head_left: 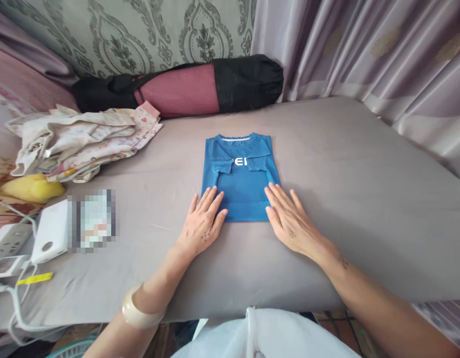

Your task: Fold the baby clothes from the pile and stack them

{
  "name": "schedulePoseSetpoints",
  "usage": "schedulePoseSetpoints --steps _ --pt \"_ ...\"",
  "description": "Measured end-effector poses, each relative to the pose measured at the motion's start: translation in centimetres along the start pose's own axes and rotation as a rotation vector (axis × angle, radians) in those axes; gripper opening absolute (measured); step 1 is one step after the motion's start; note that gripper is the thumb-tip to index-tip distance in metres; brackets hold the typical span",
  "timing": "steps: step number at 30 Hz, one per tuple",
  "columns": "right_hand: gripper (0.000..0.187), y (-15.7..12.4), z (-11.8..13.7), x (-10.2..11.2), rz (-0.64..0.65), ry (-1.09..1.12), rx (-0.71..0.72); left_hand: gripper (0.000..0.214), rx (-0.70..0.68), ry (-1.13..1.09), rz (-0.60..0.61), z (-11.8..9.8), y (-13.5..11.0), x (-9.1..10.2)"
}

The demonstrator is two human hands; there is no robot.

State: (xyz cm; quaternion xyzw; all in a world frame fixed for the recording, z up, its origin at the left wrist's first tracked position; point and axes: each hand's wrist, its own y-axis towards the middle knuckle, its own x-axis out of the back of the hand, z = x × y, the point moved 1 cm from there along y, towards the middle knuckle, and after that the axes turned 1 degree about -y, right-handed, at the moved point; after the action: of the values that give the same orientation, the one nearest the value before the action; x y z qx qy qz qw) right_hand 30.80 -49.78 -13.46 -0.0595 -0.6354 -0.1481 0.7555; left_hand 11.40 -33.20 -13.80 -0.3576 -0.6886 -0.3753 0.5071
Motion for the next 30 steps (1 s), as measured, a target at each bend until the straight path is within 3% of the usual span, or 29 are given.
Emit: schedulePoseSetpoints --steps 3,9,14,19,22,25,30 --pt "0.059 0.4 -0.8 -0.2 -0.051 -0.035 -0.088 0.055 0.062 0.034 -0.063 0.6 0.1 -0.2" --pt "0.061 0.5 -1.3 -0.9 -0.005 -0.066 -0.084 0.060 0.084 0.064 0.009 1.1 0.1 -1.1" --pt "0.060 0.5 -1.3 -0.7 0.003 -0.065 -0.102 0.058 0.099 0.034 -0.001 1.1 0.1 -1.0" --pt "0.060 0.2 -0.6 -0.3 -0.097 -0.053 0.006 0.055 0.021 0.028 -0.080 0.5 0.0 -0.1" --pt "0.057 -0.2 0.1 -0.3 -0.050 -0.027 0.131 0.056 -0.102 0.014 0.014 0.0 -0.1 0.0" --pt "0.053 -0.4 0.6 -0.4 0.024 -0.023 0.167 0.058 -0.135 0.000 0.106 -0.1 -0.1 -0.1" --pt "0.053 -0.3 0.5 -0.5 0.042 -0.019 0.157 0.061 -0.139 -0.046 0.114 0.1 -0.1 0.1"
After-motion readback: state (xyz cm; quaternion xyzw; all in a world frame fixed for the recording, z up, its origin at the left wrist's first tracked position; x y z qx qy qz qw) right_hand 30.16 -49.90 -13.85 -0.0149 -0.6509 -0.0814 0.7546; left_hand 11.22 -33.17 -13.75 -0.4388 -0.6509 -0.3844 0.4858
